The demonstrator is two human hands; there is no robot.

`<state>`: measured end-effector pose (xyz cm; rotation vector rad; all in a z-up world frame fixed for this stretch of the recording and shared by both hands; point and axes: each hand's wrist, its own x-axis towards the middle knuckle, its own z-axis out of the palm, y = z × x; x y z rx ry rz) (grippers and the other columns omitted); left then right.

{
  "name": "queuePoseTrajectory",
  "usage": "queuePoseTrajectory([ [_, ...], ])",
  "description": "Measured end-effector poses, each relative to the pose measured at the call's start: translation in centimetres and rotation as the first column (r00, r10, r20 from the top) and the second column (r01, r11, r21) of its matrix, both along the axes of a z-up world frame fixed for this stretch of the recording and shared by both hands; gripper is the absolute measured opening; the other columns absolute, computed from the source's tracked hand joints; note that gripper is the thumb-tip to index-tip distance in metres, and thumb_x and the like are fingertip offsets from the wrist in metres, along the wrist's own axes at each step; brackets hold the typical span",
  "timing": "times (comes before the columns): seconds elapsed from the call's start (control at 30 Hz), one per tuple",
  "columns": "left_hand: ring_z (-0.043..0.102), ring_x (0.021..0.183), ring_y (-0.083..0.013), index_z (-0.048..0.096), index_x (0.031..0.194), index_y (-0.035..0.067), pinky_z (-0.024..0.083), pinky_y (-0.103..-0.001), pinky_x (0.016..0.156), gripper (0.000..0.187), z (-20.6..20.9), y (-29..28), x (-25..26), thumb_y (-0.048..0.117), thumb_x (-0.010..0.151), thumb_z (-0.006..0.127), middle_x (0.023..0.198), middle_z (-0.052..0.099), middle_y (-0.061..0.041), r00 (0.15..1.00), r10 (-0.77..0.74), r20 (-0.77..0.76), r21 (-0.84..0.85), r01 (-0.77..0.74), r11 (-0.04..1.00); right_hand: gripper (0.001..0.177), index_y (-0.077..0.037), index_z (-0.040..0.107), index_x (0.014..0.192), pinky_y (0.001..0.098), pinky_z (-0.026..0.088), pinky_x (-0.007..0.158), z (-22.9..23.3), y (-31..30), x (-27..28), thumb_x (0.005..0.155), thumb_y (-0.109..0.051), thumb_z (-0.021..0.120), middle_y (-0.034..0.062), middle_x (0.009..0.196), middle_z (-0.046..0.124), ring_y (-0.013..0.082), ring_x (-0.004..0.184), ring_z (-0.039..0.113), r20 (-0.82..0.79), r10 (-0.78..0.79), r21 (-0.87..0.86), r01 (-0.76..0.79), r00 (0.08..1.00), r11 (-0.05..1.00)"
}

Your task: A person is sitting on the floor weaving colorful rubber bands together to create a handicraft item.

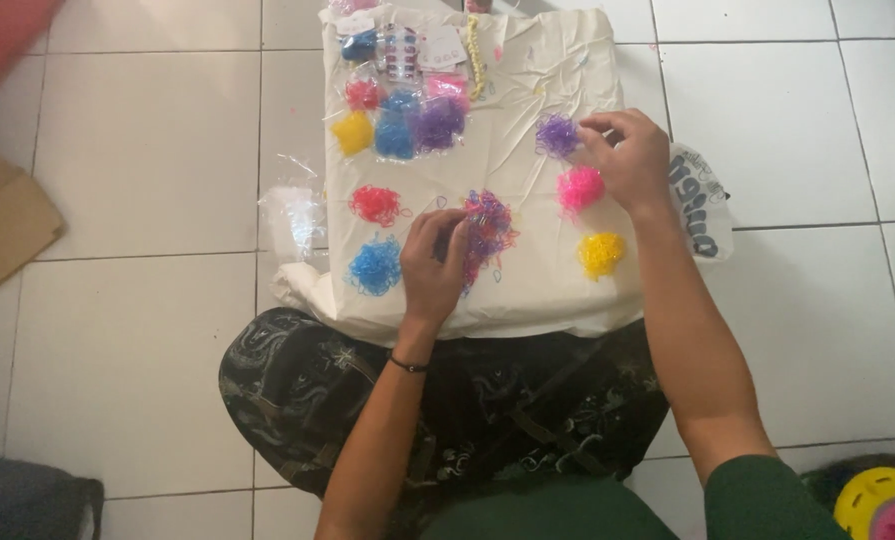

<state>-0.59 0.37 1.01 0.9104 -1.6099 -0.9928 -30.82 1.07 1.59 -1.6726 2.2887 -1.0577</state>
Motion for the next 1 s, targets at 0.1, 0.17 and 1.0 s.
queuePoseTrajectory([
  [0.1, 0.070, 0.102, -0.0243, 0.070, 0.117, 0.012, 0.059, -0.037, 0.088, 0.018, -0.2, -0.1, 0.1, 0.019, 0.103, 0.062, 0.106, 0.068, -0.007, 1.000, -0.006, -0.013, 0.016, 0.006, 1.000, 0.016, -0.013, 0.079, 0.111, 0.0344, 0.055, 0.069, 1.4, 2.5, 3.0, 0.100, -0.023, 0.079, 0.0114, 0.098, 0.071, 0.0255, 0.085, 0.070, 0.113, 0.059, -0.090, -0.049, 0.992, 0.995],
  [0.17, 0.069, 0.106, -0.0262, 0.068, 0.119, 0.012, 0.058, -0.038, 0.091, 0.019, -0.3, -0.1, 0.2, 0.018, 0.103, 0.061, 0.110, 0.068, -0.008, 1.000, -0.001, -0.008, 0.008, 0.001, 1.000, 0.015, -0.013, 0.079, 0.109, 0.0328, 0.055, 0.070, 1.7, 3.8, 5.8, 0.097, -0.022, 0.080, 0.0105, 0.098, 0.072, 0.0242, 0.086, 0.071, 0.182, 0.107, -0.076, -0.094, 0.977, 0.993],
  [1.0, 0.060, 0.126, -0.0326, 0.066, 0.125, 0.007, 0.043, -0.048, 0.112, 0.028, 0.5, -0.4, 0.4, 0.005, 0.107, 0.044, 0.122, 0.065, -0.013, 0.988, -0.125, -0.090, 0.053, 0.130, 0.990, 0.023, -0.013, 0.082, 0.104, 0.0358, 0.054, 0.060, -1.7, 5.7, 13.3, 0.082, -0.017, 0.087, 0.0101, 0.088, 0.070, 0.0239, 0.068, 0.065, 0.303, 0.367, -0.172, -0.328, 0.880, 0.929],
])
